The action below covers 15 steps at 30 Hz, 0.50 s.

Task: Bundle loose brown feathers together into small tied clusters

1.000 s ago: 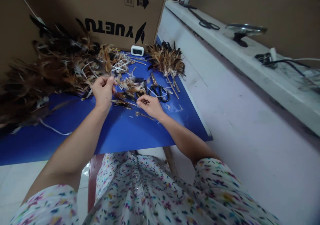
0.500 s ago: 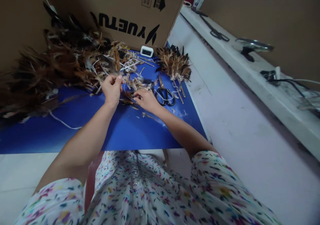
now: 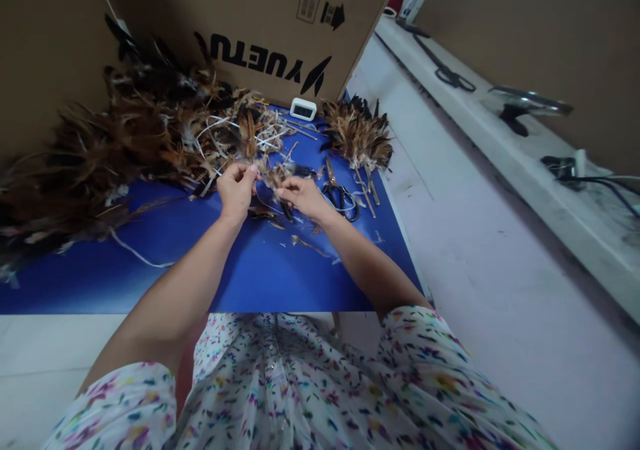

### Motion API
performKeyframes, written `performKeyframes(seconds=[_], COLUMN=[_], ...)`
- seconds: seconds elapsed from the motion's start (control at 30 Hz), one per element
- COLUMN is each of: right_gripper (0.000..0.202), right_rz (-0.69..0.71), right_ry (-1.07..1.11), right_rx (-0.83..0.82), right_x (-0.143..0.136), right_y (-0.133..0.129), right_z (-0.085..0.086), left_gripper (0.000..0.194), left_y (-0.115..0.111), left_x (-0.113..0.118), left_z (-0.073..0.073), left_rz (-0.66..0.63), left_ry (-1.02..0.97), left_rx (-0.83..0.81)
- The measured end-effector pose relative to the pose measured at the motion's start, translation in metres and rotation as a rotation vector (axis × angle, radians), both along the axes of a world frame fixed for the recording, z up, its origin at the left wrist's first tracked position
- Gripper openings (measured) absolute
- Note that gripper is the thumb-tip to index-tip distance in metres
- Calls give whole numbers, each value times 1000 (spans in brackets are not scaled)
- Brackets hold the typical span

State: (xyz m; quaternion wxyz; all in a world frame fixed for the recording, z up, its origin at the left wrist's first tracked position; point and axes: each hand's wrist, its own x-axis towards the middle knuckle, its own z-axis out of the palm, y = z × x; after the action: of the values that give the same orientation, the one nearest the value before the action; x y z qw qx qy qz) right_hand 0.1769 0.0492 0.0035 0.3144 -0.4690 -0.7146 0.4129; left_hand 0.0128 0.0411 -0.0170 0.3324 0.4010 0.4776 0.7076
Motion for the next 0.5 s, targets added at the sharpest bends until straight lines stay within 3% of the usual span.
performKeyframes(seconds=[0.27,0.5], right_gripper=[28,20], right_rz=[-141,-241], right_ry=[381,461], right_rx=[-313,-308], right_x=[36,52], right_y=[-16,-30], right_z=[17,10], left_gripper=[21,23], left_y=[-10,-18], left_x=[10,17], left_z=[5,4], left_rz=[-129,-248], left_ry=[-10,17], left_rx=[-35,-45])
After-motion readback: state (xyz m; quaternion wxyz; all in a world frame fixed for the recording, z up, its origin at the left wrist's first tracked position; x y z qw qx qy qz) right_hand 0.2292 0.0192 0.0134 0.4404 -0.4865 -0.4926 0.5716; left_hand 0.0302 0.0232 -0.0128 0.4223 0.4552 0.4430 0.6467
